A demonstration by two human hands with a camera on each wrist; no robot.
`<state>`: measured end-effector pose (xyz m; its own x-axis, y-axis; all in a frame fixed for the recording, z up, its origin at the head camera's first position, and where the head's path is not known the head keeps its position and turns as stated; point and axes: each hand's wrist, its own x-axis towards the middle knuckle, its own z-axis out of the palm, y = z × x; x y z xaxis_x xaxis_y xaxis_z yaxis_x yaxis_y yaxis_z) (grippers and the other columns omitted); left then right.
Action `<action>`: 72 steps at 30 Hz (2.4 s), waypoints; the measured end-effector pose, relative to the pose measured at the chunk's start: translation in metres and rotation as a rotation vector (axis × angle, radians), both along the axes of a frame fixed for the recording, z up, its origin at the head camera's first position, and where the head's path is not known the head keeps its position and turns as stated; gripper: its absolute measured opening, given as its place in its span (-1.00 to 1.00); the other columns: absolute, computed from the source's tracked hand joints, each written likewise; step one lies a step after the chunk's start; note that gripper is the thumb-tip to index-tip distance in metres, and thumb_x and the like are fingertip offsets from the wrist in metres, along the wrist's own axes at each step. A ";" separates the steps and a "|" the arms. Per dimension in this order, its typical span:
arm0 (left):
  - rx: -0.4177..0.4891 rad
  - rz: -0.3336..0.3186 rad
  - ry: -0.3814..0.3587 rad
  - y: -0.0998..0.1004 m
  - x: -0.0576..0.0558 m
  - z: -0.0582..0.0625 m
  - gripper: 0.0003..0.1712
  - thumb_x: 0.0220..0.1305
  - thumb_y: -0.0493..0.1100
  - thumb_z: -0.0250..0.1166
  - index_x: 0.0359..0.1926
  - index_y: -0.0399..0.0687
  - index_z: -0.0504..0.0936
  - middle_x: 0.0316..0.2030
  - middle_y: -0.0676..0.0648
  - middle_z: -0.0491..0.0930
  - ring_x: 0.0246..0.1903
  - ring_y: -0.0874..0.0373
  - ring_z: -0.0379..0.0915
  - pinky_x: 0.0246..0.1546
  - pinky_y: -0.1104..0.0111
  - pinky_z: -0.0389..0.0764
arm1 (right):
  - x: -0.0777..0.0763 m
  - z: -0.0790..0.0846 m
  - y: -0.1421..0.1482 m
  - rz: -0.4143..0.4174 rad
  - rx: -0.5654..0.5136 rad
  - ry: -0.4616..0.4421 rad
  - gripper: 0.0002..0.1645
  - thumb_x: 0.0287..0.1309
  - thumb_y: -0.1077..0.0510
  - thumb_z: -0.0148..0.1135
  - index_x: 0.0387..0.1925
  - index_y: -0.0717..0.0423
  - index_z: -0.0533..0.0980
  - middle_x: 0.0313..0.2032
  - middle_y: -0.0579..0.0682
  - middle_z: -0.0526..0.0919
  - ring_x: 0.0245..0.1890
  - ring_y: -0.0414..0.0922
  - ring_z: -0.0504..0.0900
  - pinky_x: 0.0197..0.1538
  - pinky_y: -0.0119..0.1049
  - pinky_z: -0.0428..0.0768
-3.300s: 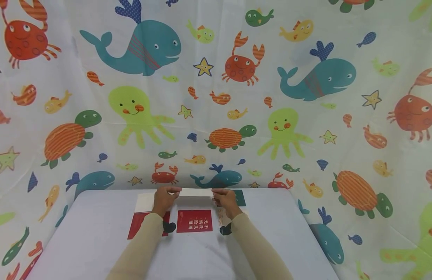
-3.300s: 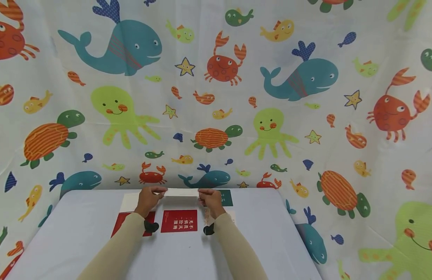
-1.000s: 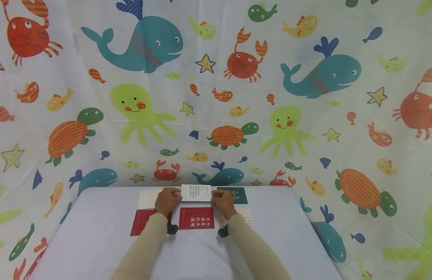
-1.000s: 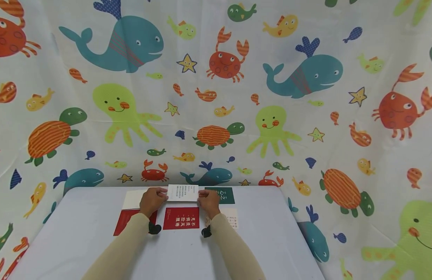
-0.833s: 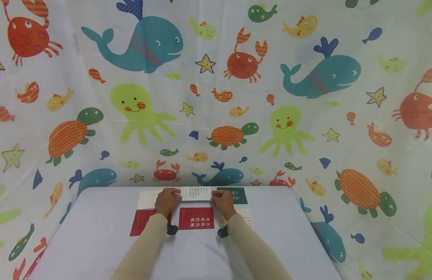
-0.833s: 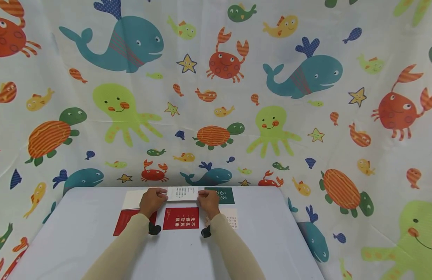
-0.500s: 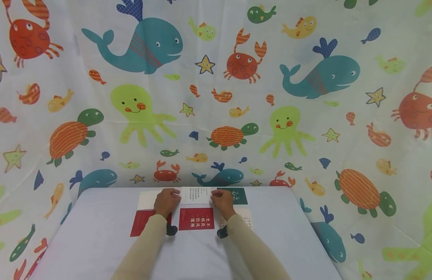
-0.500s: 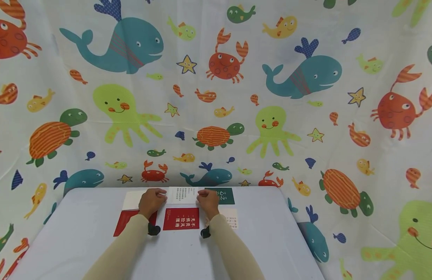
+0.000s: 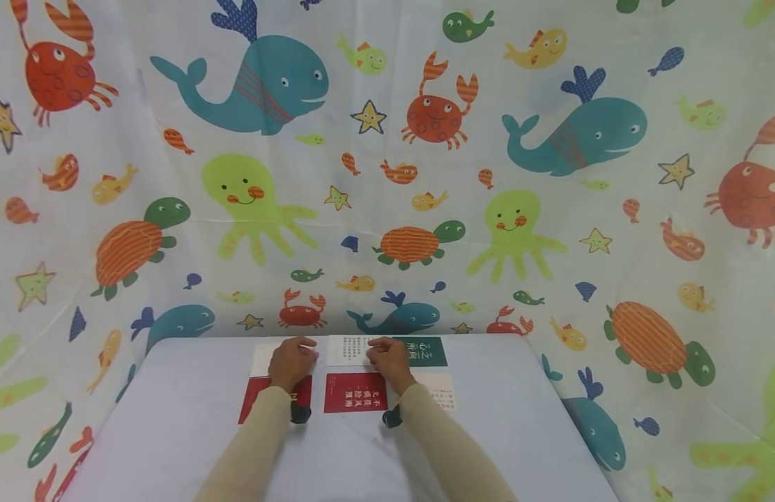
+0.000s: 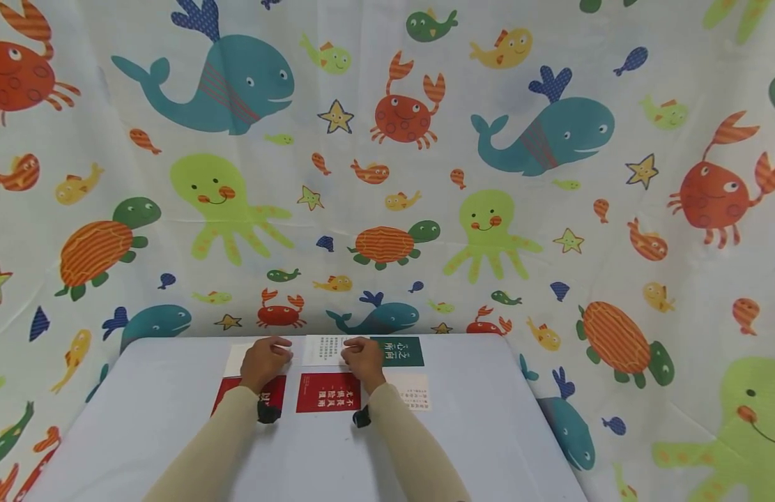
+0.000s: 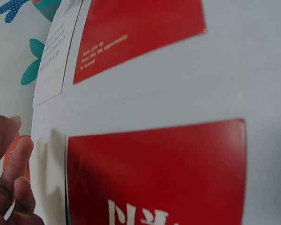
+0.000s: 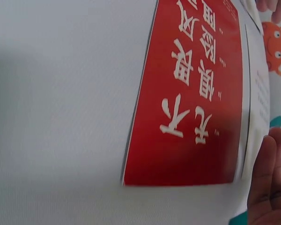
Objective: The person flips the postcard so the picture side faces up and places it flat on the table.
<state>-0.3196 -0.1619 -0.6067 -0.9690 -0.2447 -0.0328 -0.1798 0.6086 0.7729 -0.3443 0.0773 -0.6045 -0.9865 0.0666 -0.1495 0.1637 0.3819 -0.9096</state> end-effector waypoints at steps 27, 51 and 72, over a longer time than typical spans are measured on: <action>-0.023 0.008 -0.036 -0.056 0.013 0.008 -0.54 0.35 -0.06 0.45 0.20 -0.12 0.69 0.06 -0.28 0.76 0.04 -0.23 0.70 0.16 -0.23 0.64 | 0.016 0.001 -0.056 0.105 -0.071 0.019 -0.68 0.32 0.06 0.45 0.09 -0.07 0.69 -0.11 -0.10 0.80 -0.21 -0.14 0.81 -0.05 -0.08 0.83; 0.040 0.081 -0.113 -0.104 0.025 0.005 -0.46 0.38 -0.10 0.42 0.31 -0.15 0.60 0.17 -0.36 0.67 0.10 -0.31 0.63 0.13 -0.23 0.68 | 0.024 -0.001 -0.093 0.077 -0.012 -0.053 -0.60 0.23 0.07 0.54 0.09 -0.18 0.66 -0.06 -0.18 0.75 -0.12 -0.15 0.70 0.03 -0.01 0.80; 0.022 0.101 -0.106 -0.119 0.027 -0.007 -0.46 0.36 -0.18 0.42 0.31 -0.22 0.58 0.21 -0.40 0.64 0.18 -0.36 0.59 0.19 -0.26 0.63 | 0.031 -0.002 -0.116 0.091 -0.052 -0.112 -0.55 0.21 0.10 0.56 0.12 -0.18 0.67 0.10 -0.14 0.76 -0.06 -0.16 0.73 -0.02 -0.16 0.79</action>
<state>-0.2926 -0.2813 -0.6132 -0.9303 -0.3387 -0.1405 -0.3209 0.5664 0.7591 -0.3131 -0.0387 -0.6064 -0.9651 -0.0330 -0.2599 0.2320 0.3527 -0.9065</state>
